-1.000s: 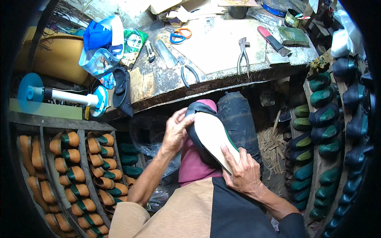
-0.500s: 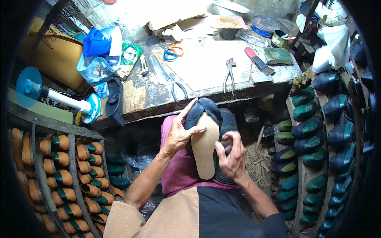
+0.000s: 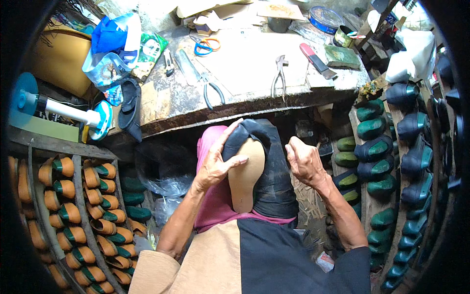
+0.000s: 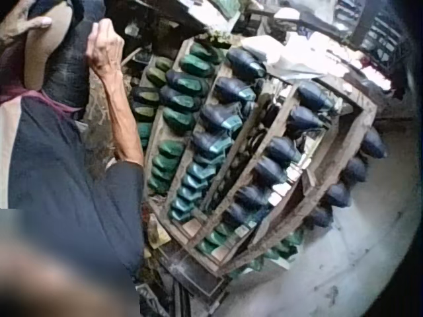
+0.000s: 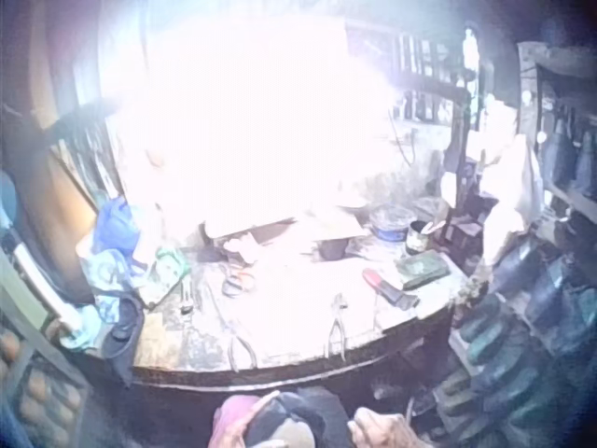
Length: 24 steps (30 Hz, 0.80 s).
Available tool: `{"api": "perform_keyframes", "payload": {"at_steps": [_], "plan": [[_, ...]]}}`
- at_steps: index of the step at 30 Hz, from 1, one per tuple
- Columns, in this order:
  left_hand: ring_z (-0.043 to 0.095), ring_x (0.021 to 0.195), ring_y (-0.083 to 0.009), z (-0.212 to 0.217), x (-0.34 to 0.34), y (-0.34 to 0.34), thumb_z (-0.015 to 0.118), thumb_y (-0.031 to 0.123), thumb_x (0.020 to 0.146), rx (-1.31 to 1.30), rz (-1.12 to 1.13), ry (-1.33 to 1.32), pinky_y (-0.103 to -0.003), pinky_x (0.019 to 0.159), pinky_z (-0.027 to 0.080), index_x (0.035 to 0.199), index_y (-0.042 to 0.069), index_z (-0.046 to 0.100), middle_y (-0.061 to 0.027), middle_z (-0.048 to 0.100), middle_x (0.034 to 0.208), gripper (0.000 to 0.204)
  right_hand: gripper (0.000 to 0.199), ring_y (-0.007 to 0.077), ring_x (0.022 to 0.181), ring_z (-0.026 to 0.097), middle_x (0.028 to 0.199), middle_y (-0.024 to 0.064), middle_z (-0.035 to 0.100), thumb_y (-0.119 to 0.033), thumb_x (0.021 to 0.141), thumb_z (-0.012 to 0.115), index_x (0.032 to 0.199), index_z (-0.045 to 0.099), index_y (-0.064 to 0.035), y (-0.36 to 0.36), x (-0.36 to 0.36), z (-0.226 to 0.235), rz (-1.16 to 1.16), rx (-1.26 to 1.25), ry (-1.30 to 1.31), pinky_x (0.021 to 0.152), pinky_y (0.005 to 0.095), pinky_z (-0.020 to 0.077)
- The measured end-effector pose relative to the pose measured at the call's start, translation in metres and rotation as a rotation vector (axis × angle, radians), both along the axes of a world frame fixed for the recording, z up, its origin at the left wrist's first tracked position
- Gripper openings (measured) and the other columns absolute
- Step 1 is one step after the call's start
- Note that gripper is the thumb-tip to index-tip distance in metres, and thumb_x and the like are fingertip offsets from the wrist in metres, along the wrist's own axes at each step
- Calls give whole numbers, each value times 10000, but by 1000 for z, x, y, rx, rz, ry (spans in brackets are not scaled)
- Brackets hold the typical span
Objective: The person repairs a black slip-on shoe by trimming excess material, inserting a green insole, and hammering the edges to secure it. They repeatedly check the fit and adjust the shoe throughout the process.
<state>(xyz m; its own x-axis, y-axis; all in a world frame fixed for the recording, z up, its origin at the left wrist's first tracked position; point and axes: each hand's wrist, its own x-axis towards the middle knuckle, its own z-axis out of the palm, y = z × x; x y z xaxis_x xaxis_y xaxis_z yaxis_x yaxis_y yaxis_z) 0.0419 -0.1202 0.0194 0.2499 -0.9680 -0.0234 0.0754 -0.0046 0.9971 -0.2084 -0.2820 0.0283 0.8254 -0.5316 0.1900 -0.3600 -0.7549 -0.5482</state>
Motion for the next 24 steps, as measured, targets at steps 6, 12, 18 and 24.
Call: {"api": "perform_keyframes", "payload": {"at_steps": [6,12,18,24], "plan": [[482,1561,-235,-7,7,-3,929,142,877,-34,-30,-156,-405,1335,325,1734,68,415,-129,523,1698,1002,428,459,927,715,1095,238,641,-234,921,788,1203,577,9,30,13,-19,49,6,-13,779,516,605],[430,1601,-274,-1,19,5,946,270,777,-30,13,-212,-431,1361,255,1722,74,451,-140,507,1706,1085,473,405,859,713,1141,204,649,-226,929,802,1266,577,20,57,21,-33,-63,151,-248,743,475,602],[470,1580,-280,-5,12,4,894,289,848,-30,-3,-43,-443,1341,299,1703,87,487,-158,546,1671,969,304,392,775,694,912,166,618,-259,1061,750,1107,586,-8,60,22,-30,-100,261,-325,671,477,563],[591,1438,-178,-1,4,0,883,140,954,6,4,-28,-361,1266,406,1599,31,585,-65,650,1558,718,324,442,790,687,955,208,608,-281,1088,713,1074,574,12,50,22,-28,-15,64,-263,678,499,565]]}}
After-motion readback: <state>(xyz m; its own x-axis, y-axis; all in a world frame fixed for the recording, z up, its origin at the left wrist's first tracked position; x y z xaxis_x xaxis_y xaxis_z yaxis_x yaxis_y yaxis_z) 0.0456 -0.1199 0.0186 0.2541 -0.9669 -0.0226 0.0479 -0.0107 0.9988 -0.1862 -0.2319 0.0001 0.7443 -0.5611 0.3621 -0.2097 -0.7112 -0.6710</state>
